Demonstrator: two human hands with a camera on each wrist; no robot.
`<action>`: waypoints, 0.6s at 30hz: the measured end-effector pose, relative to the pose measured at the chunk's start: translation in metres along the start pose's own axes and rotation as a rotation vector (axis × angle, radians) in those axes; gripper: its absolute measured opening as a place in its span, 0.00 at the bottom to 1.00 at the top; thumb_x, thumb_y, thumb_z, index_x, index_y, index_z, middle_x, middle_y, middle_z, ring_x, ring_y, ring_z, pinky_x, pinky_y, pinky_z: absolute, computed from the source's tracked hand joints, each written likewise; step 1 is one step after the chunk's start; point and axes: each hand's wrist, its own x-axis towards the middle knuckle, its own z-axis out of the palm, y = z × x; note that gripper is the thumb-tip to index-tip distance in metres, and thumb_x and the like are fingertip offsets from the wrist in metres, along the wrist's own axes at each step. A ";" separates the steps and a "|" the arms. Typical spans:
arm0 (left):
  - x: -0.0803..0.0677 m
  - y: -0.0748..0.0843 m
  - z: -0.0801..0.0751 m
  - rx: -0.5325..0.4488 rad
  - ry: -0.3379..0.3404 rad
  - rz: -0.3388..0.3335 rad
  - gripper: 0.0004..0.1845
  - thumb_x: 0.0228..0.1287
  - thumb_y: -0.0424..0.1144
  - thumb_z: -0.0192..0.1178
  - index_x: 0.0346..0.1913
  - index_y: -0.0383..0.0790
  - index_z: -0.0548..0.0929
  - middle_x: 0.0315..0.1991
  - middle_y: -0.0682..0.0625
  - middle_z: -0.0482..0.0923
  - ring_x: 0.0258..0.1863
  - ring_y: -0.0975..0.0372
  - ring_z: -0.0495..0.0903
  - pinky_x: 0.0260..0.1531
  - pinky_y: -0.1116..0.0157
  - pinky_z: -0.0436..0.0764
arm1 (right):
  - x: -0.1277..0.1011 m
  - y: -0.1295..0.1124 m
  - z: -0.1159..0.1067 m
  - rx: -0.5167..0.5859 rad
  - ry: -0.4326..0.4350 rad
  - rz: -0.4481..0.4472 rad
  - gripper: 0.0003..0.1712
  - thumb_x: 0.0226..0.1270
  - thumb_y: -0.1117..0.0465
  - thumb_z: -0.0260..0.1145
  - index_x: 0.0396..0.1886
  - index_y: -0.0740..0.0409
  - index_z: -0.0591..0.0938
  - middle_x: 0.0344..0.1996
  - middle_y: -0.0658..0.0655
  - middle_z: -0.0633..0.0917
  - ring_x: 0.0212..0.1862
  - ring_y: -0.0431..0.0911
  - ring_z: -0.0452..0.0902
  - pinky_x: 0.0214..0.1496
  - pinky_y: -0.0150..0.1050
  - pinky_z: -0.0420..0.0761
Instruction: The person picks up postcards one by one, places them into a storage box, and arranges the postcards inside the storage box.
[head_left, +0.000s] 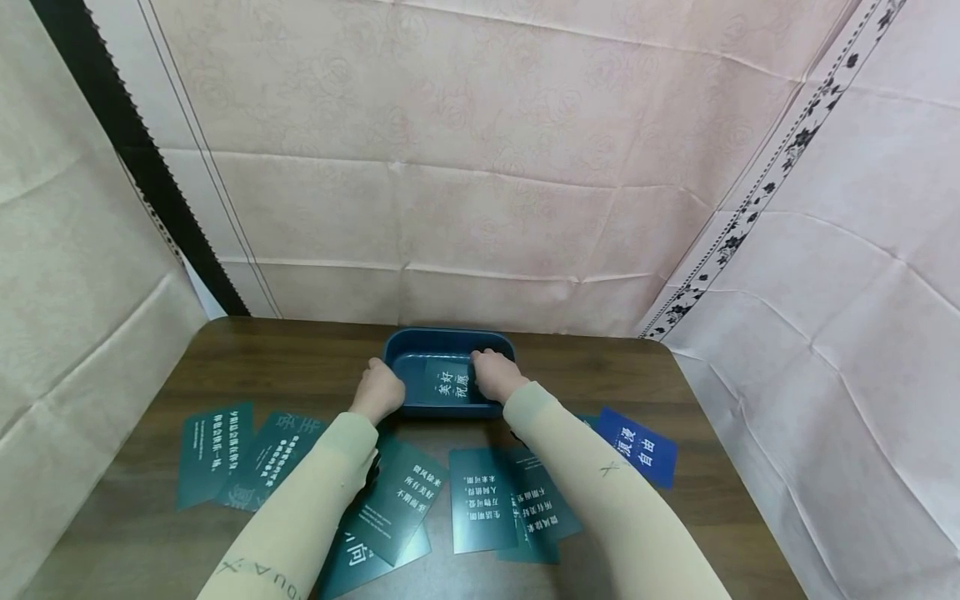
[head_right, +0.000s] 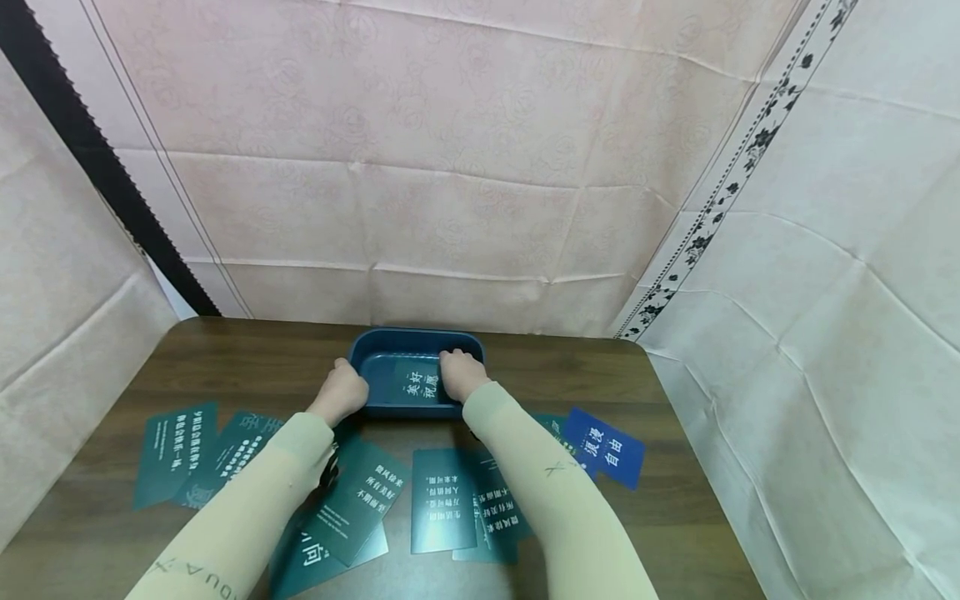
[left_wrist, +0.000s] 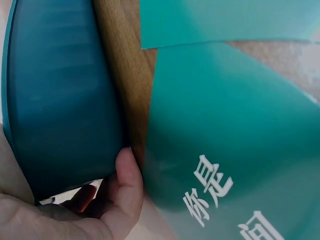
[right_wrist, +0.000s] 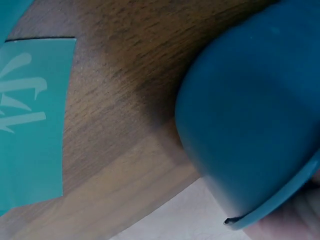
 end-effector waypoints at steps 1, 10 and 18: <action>0.000 0.000 0.000 0.000 0.001 -0.002 0.31 0.71 0.34 0.43 0.69 0.23 0.44 0.60 0.27 0.61 0.49 0.43 0.69 0.54 0.43 0.71 | 0.000 -0.001 0.000 0.000 0.000 0.005 0.28 0.74 0.61 0.57 0.70 0.59 0.66 0.64 0.62 0.71 0.64 0.53 0.68 0.63 0.47 0.69; -0.003 0.001 -0.001 0.027 0.024 0.026 0.30 0.71 0.34 0.42 0.68 0.21 0.46 0.59 0.26 0.62 0.46 0.43 0.70 0.51 0.45 0.72 | 0.001 -0.006 0.003 -0.024 0.000 0.036 0.27 0.76 0.63 0.53 0.72 0.58 0.64 0.67 0.61 0.69 0.66 0.53 0.66 0.64 0.48 0.68; -0.003 0.001 -0.001 0.033 0.025 0.036 0.30 0.71 0.34 0.42 0.68 0.20 0.46 0.58 0.26 0.63 0.47 0.43 0.70 0.51 0.45 0.72 | -0.005 -0.001 -0.009 0.025 0.100 -0.051 0.23 0.75 0.61 0.55 0.67 0.57 0.70 0.60 0.59 0.74 0.60 0.51 0.71 0.58 0.45 0.74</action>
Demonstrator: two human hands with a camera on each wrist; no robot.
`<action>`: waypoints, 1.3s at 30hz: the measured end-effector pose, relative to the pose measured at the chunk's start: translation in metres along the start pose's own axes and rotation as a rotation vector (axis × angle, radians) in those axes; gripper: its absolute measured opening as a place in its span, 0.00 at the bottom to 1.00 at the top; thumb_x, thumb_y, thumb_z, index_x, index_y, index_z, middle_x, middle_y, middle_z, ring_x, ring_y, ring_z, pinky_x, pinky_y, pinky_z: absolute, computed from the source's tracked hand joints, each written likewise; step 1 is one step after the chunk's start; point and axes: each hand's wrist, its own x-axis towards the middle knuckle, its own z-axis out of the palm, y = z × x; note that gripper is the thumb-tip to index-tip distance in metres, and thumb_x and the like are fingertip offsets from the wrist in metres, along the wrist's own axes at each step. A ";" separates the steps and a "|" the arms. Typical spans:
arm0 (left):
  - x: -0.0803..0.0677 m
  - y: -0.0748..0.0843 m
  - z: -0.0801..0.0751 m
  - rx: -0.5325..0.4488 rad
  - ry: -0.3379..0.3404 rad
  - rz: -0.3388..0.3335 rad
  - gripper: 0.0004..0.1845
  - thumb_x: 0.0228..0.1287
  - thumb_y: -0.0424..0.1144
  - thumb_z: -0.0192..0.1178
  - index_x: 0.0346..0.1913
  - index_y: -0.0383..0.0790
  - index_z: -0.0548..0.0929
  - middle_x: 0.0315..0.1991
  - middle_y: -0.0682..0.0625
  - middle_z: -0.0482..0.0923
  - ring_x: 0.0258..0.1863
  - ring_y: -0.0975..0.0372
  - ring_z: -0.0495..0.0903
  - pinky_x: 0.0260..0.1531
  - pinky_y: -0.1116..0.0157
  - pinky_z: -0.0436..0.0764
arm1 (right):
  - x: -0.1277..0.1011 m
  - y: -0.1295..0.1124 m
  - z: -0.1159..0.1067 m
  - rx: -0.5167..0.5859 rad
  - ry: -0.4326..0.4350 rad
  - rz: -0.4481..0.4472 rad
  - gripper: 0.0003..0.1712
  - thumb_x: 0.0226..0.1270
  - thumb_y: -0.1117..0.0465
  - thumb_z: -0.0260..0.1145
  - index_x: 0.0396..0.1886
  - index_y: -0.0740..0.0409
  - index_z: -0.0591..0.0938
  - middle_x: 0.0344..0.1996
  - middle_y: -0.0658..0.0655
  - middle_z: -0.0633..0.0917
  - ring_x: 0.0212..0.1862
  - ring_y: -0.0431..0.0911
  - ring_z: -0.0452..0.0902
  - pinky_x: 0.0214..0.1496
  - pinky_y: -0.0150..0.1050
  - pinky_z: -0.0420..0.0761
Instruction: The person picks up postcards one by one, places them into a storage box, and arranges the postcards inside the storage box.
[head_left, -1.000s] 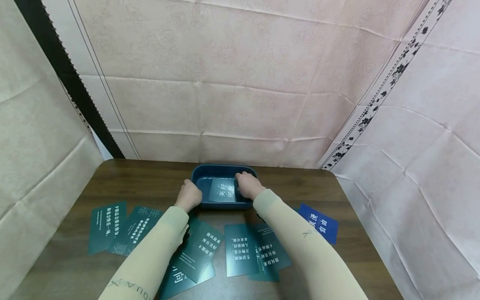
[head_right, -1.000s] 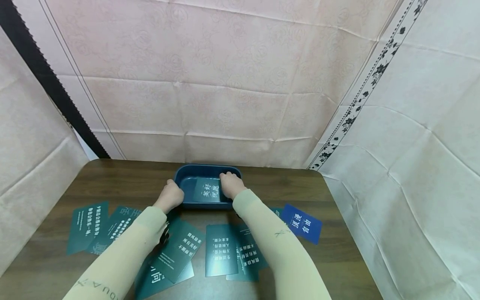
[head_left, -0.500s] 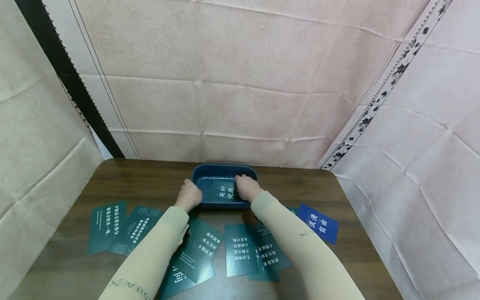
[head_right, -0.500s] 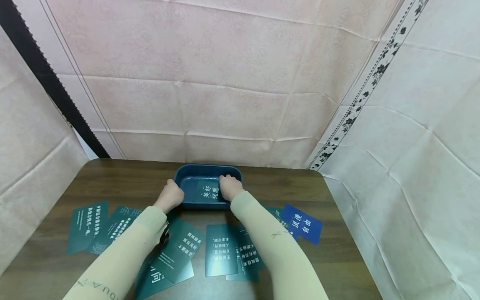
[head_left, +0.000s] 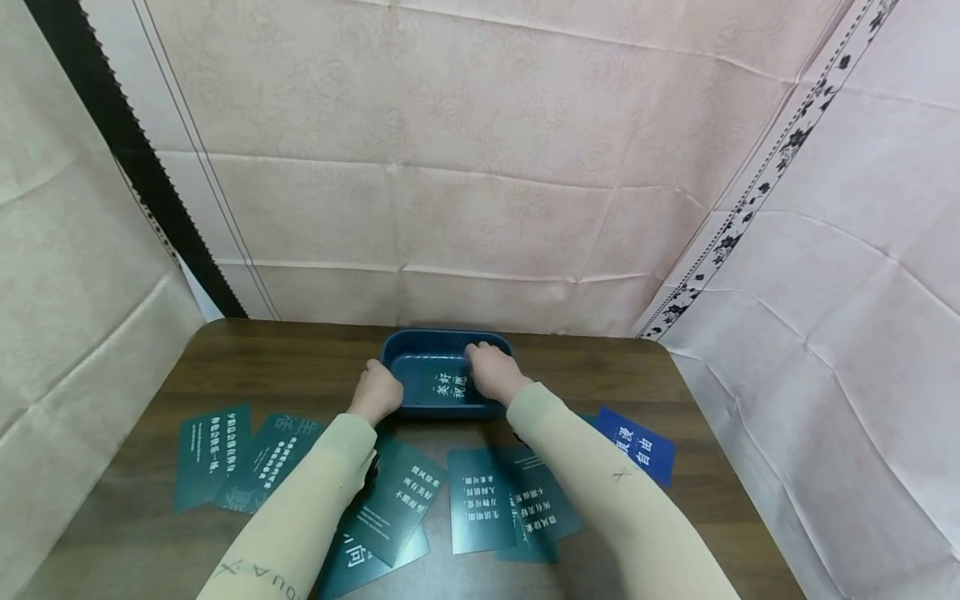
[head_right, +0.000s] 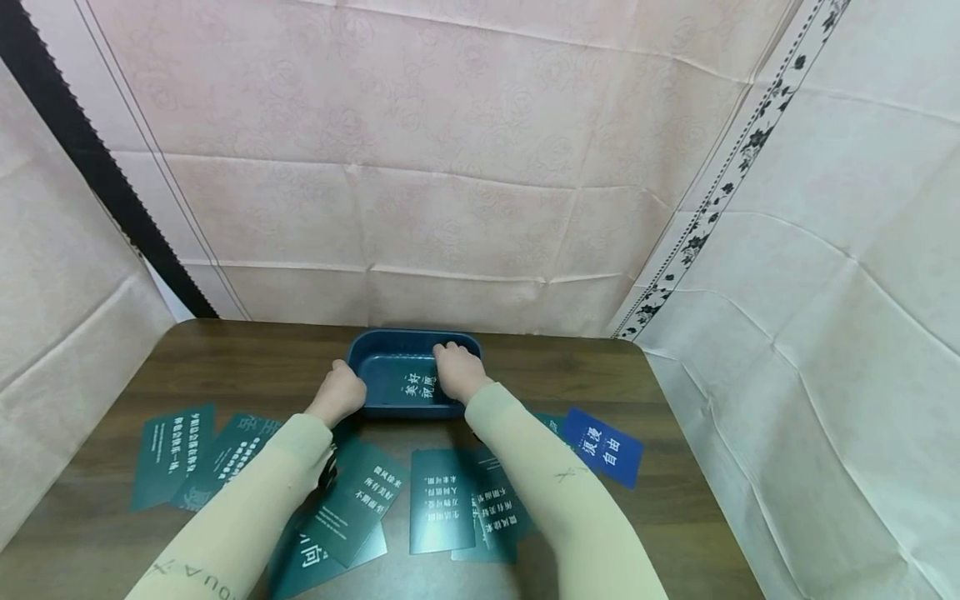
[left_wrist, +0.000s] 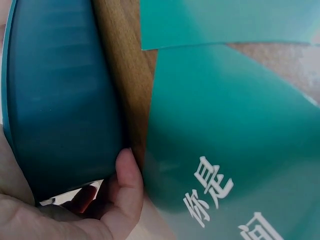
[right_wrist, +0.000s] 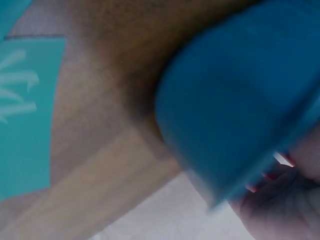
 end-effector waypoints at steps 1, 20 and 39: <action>0.000 0.000 0.000 -0.001 0.001 0.001 0.30 0.71 0.34 0.42 0.68 0.20 0.46 0.58 0.26 0.63 0.47 0.43 0.70 0.51 0.45 0.72 | -0.002 0.001 -0.005 0.030 0.014 -0.005 0.22 0.74 0.61 0.56 0.66 0.56 0.71 0.58 0.58 0.75 0.58 0.50 0.72 0.57 0.45 0.75; 0.003 -0.001 0.002 -0.021 0.001 -0.032 0.30 0.71 0.34 0.43 0.68 0.22 0.46 0.59 0.28 0.62 0.48 0.42 0.70 0.52 0.43 0.72 | -0.093 0.094 -0.050 0.336 0.083 0.072 0.40 0.64 0.50 0.68 0.70 0.59 0.63 0.63 0.63 0.73 0.62 0.56 0.70 0.60 0.53 0.71; 0.000 0.000 0.001 -0.018 -0.002 -0.014 0.30 0.71 0.34 0.43 0.68 0.21 0.46 0.58 0.27 0.63 0.47 0.43 0.71 0.51 0.44 0.73 | -0.164 0.129 -0.012 0.185 -0.222 0.183 0.46 0.44 0.48 0.81 0.60 0.63 0.72 0.53 0.63 0.76 0.53 0.56 0.74 0.55 0.55 0.74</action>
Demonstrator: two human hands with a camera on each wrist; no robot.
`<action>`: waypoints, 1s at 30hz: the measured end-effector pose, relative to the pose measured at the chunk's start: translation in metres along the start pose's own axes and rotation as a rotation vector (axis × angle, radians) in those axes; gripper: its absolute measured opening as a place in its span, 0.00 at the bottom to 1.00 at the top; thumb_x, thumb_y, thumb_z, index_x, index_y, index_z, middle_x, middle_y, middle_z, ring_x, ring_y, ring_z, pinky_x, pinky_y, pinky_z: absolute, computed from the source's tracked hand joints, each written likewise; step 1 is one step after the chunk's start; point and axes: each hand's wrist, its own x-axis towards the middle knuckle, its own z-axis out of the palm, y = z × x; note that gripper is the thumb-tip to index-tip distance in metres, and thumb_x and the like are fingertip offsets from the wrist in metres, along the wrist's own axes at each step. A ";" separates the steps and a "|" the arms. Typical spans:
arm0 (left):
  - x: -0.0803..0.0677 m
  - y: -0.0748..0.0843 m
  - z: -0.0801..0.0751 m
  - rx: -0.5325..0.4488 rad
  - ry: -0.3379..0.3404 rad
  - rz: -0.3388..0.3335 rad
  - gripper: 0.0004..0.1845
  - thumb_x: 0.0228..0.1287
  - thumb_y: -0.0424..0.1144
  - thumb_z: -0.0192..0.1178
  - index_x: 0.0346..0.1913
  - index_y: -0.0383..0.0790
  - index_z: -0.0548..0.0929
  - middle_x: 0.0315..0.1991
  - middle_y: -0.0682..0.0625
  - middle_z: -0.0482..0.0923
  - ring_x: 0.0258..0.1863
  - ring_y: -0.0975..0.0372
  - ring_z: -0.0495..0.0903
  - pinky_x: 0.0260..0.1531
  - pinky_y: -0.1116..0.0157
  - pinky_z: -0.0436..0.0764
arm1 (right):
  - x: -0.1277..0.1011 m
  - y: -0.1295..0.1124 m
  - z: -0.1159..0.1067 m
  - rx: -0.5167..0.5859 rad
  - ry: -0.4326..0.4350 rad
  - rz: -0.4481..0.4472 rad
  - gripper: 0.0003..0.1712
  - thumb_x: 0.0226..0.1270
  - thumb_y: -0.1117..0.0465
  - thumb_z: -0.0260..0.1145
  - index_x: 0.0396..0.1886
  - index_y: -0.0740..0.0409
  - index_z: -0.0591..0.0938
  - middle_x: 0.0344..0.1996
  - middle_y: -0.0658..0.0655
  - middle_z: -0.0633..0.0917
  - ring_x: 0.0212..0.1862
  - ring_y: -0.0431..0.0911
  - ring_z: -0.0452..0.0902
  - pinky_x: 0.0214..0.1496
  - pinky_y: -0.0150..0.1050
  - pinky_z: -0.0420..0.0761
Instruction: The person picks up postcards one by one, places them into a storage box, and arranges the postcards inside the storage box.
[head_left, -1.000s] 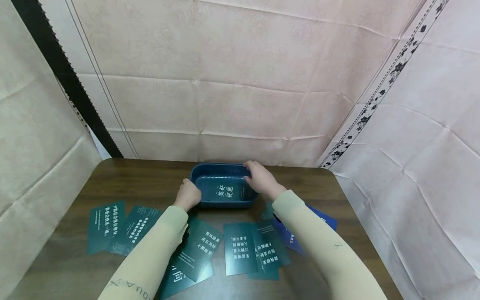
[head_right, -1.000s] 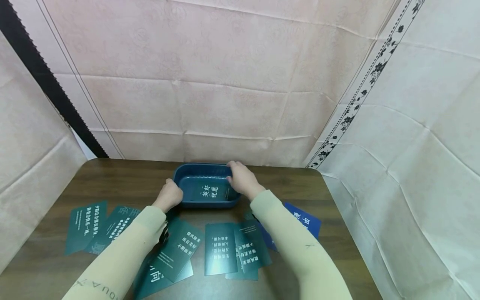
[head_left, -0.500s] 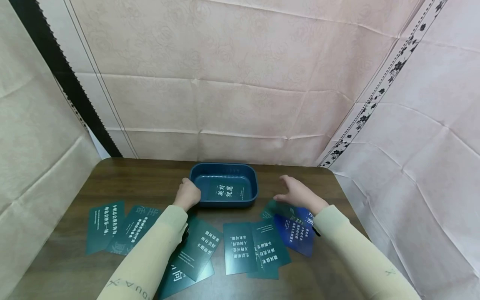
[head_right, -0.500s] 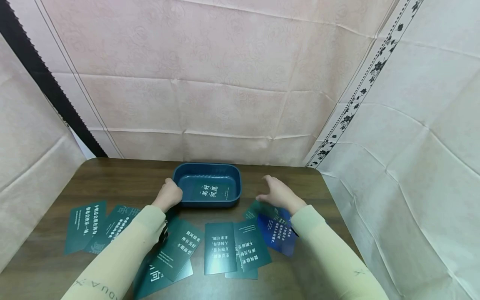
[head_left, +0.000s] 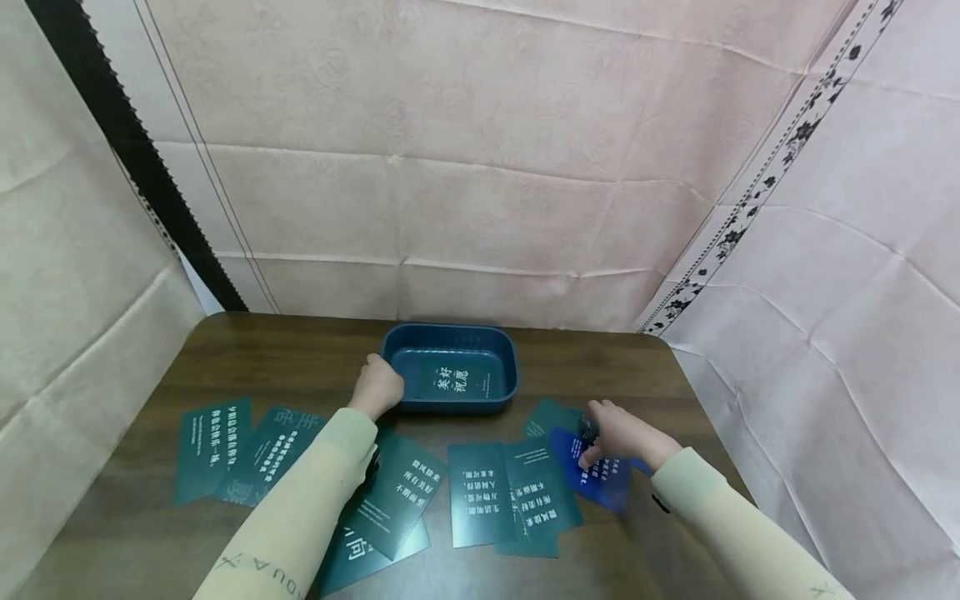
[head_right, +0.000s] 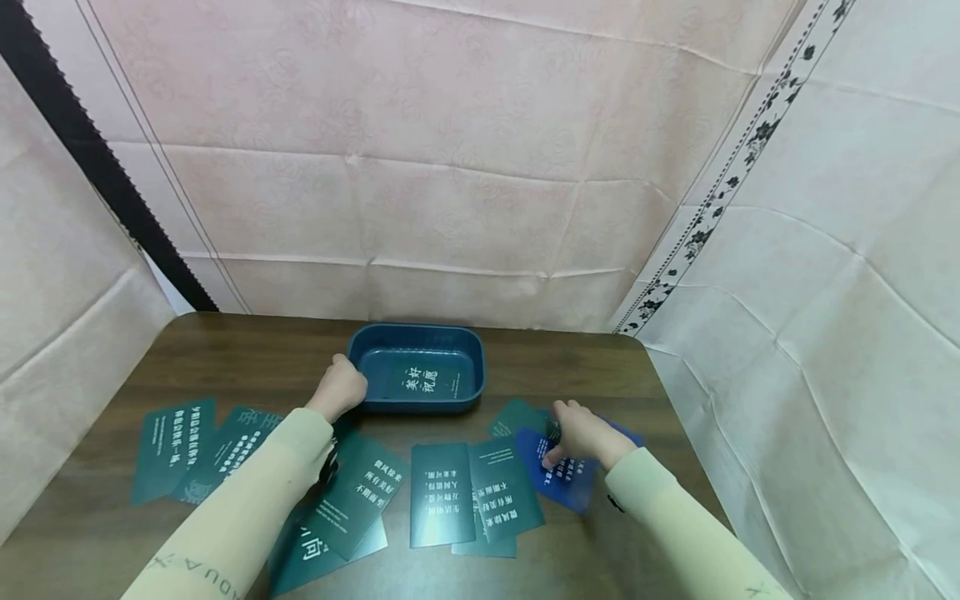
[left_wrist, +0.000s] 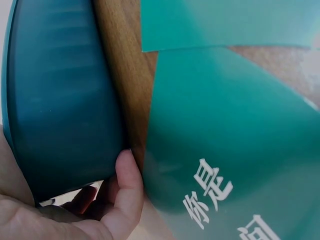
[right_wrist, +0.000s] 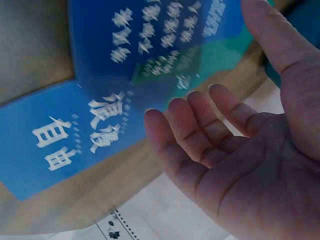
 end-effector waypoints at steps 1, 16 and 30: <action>0.000 0.000 0.000 -0.005 0.000 -0.003 0.30 0.71 0.34 0.43 0.68 0.21 0.46 0.58 0.27 0.63 0.48 0.43 0.71 0.52 0.44 0.72 | 0.000 0.001 0.002 -0.009 -0.003 0.003 0.44 0.43 0.47 0.81 0.58 0.62 0.74 0.50 0.61 0.77 0.51 0.54 0.74 0.53 0.55 0.76; -0.002 0.001 0.002 -0.003 -0.005 -0.006 0.30 0.71 0.34 0.43 0.67 0.21 0.47 0.57 0.27 0.64 0.47 0.43 0.71 0.51 0.44 0.72 | 0.001 0.010 0.023 -0.038 -0.012 0.012 0.43 0.36 0.48 0.84 0.52 0.61 0.76 0.44 0.59 0.75 0.46 0.52 0.73 0.51 0.53 0.76; -0.003 0.002 0.001 -0.005 -0.005 -0.014 0.30 0.72 0.34 0.43 0.68 0.21 0.45 0.59 0.27 0.62 0.49 0.42 0.70 0.53 0.43 0.71 | 0.006 0.015 0.026 -0.006 -0.019 0.035 0.35 0.39 0.50 0.83 0.45 0.59 0.77 0.37 0.55 0.79 0.39 0.49 0.75 0.47 0.53 0.78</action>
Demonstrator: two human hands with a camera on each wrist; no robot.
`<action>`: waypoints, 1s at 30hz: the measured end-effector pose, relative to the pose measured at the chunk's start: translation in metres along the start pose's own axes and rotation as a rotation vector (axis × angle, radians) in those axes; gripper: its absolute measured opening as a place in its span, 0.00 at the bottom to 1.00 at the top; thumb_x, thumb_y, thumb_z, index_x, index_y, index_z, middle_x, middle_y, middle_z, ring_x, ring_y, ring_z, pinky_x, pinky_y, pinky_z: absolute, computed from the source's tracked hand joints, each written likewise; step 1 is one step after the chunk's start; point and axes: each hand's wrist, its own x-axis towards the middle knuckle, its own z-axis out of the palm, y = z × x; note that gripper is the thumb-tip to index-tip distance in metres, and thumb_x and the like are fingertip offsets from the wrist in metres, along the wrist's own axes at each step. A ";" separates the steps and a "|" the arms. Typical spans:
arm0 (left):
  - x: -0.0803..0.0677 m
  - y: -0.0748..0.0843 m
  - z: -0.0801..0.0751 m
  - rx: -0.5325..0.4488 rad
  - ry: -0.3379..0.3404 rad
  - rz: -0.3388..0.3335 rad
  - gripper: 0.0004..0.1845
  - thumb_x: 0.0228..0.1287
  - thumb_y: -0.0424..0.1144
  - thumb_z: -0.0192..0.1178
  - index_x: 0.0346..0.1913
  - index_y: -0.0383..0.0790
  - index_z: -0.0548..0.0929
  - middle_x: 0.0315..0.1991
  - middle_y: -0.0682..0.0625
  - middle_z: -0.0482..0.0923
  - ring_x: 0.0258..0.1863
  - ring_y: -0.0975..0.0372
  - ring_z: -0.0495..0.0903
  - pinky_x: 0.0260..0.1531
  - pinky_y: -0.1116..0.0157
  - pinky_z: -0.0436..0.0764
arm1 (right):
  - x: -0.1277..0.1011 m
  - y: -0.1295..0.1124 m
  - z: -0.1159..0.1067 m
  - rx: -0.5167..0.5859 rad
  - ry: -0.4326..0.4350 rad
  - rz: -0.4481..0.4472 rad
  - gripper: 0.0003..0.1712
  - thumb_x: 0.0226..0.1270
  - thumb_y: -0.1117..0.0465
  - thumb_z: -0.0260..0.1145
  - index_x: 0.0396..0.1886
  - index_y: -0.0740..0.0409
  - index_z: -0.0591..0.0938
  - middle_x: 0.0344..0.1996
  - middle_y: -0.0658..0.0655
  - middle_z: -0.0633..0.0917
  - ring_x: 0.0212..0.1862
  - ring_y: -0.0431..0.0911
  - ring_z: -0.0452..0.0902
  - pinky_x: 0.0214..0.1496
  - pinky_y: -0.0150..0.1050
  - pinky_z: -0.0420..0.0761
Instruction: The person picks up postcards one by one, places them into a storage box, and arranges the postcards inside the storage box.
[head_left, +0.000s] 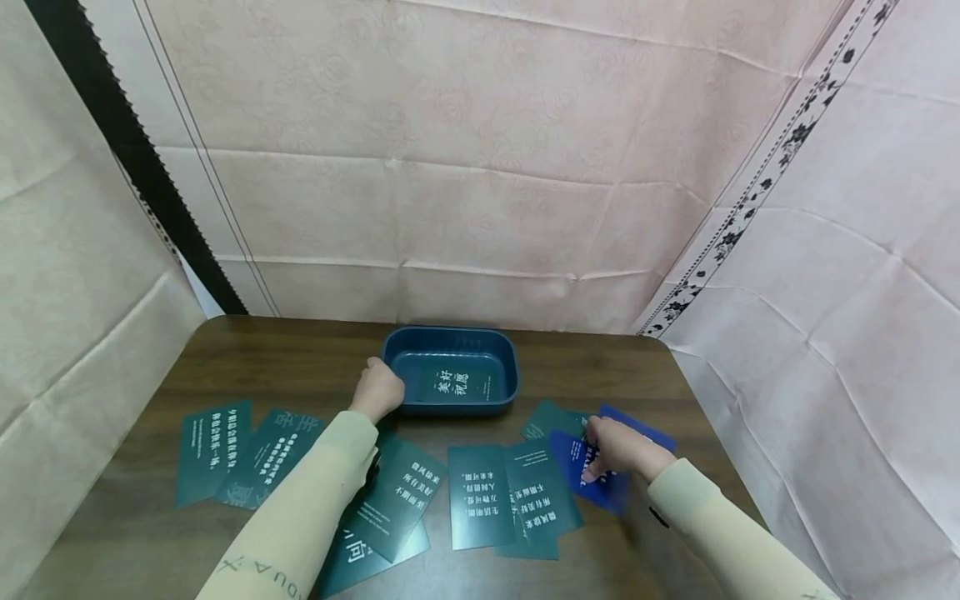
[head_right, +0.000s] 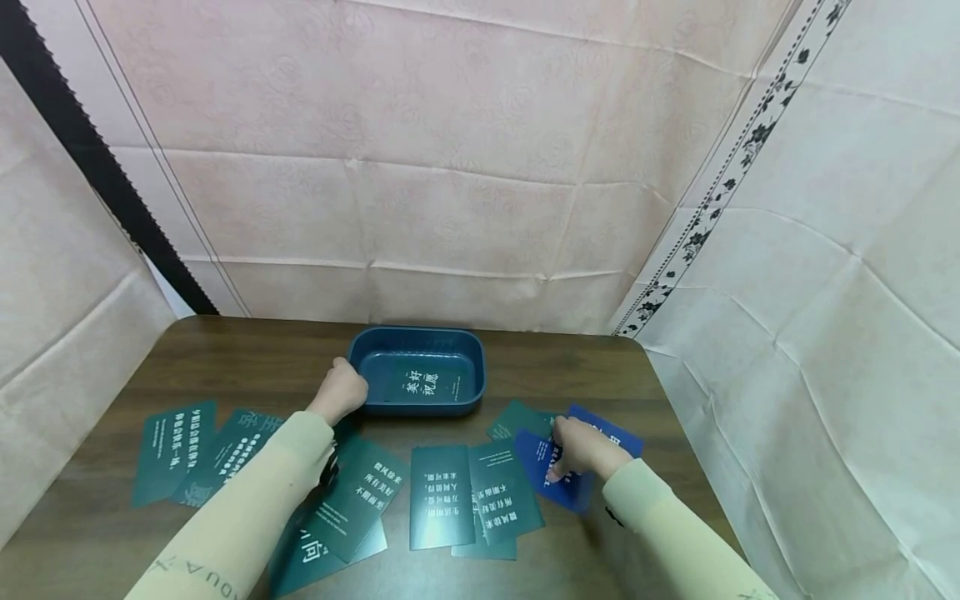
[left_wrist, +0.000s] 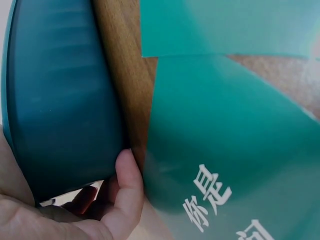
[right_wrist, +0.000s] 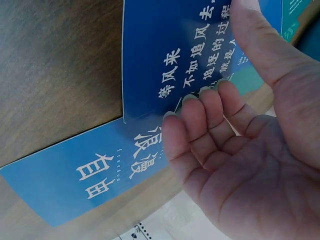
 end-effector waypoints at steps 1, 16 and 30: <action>0.000 0.000 0.000 -0.001 -0.002 -0.001 0.31 0.72 0.34 0.43 0.69 0.22 0.45 0.60 0.27 0.62 0.49 0.42 0.70 0.54 0.43 0.71 | 0.000 0.000 0.000 0.000 0.001 -0.001 0.34 0.39 0.50 0.83 0.45 0.59 0.77 0.37 0.55 0.79 0.39 0.48 0.75 0.47 0.52 0.78; 0.001 0.000 -0.001 0.013 -0.003 0.004 0.32 0.72 0.34 0.43 0.69 0.21 0.44 0.59 0.26 0.63 0.48 0.42 0.70 0.53 0.43 0.72 | -0.005 0.007 -0.007 0.074 0.006 0.004 0.32 0.46 0.50 0.80 0.46 0.61 0.77 0.34 0.54 0.78 0.35 0.47 0.74 0.42 0.47 0.79; 0.002 -0.001 0.000 0.016 0.000 0.009 0.32 0.72 0.34 0.43 0.69 0.21 0.43 0.61 0.25 0.61 0.50 0.41 0.69 0.55 0.43 0.70 | -0.008 0.013 -0.023 0.095 0.077 -0.092 0.12 0.62 0.60 0.70 0.35 0.59 0.75 0.25 0.52 0.75 0.29 0.44 0.72 0.32 0.41 0.75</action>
